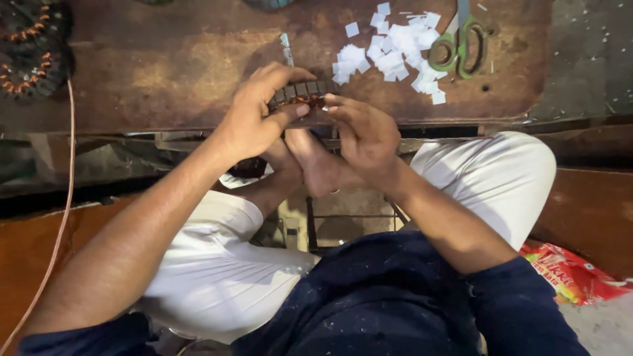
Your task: The person inserts small white paper pieces into the slots of a cylindrical electrical component with copper windings. They repeatedly pick up the paper pieces and place them into the slots, occasionally rotating the component to access different areas.
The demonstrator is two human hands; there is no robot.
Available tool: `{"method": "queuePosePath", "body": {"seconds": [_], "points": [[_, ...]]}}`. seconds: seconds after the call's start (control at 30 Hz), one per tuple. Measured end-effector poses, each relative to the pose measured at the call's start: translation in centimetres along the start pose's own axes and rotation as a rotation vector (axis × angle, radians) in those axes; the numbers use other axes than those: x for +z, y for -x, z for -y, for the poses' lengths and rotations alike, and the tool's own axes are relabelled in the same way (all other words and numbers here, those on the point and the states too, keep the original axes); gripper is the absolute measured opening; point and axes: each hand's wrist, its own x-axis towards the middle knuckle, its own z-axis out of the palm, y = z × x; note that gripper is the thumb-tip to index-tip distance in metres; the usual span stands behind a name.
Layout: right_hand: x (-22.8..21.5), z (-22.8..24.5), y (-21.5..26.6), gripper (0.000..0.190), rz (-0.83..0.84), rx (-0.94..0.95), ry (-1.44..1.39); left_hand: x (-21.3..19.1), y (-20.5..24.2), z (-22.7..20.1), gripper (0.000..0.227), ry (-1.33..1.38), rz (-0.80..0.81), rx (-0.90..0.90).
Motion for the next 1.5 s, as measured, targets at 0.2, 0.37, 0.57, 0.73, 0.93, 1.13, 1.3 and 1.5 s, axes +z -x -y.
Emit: {"method": "queuePosePath", "body": {"seconds": [0.2,0.37,0.57,0.73,0.93,1.13,1.3,1.5], "points": [[-0.3,-0.8,-0.5,0.031,0.058,-0.214,0.198,0.1,0.1,0.1,0.035,-0.010,-0.009,-0.029],[-0.9,-1.2,-1.1,0.030,0.116,-0.203,0.169,0.2,0.0,0.2,0.034,0.006,-0.014,-0.021],[-1.6,-0.6,-1.9,0.029,0.158,0.077,-0.030,0.2,0.0,0.3,0.035,-0.015,-0.007,0.023],[-1.9,-0.5,-2.9,0.027,0.208,-0.095,0.086,0.4,0.1,0.2,0.030,-0.026,-0.027,0.020],[-2.9,-0.3,-4.2,0.029,0.319,-0.206,0.179,1.3,0.3,0.3,0.024,0.017,-0.129,-0.009],[-2.8,1.1,-4.8,0.028,0.371,-0.213,0.294,1.4,0.4,0.0,0.026,-0.016,-0.133,0.056],[-2.0,2.3,-4.4,0.022,0.297,0.018,0.242,1.0,0.1,-0.2,0.034,-0.007,-0.105,0.068],[-0.6,2.3,-2.7,0.020,0.126,0.223,0.099,1.2,0.5,0.3,0.031,0.002,-0.119,0.065]]}}
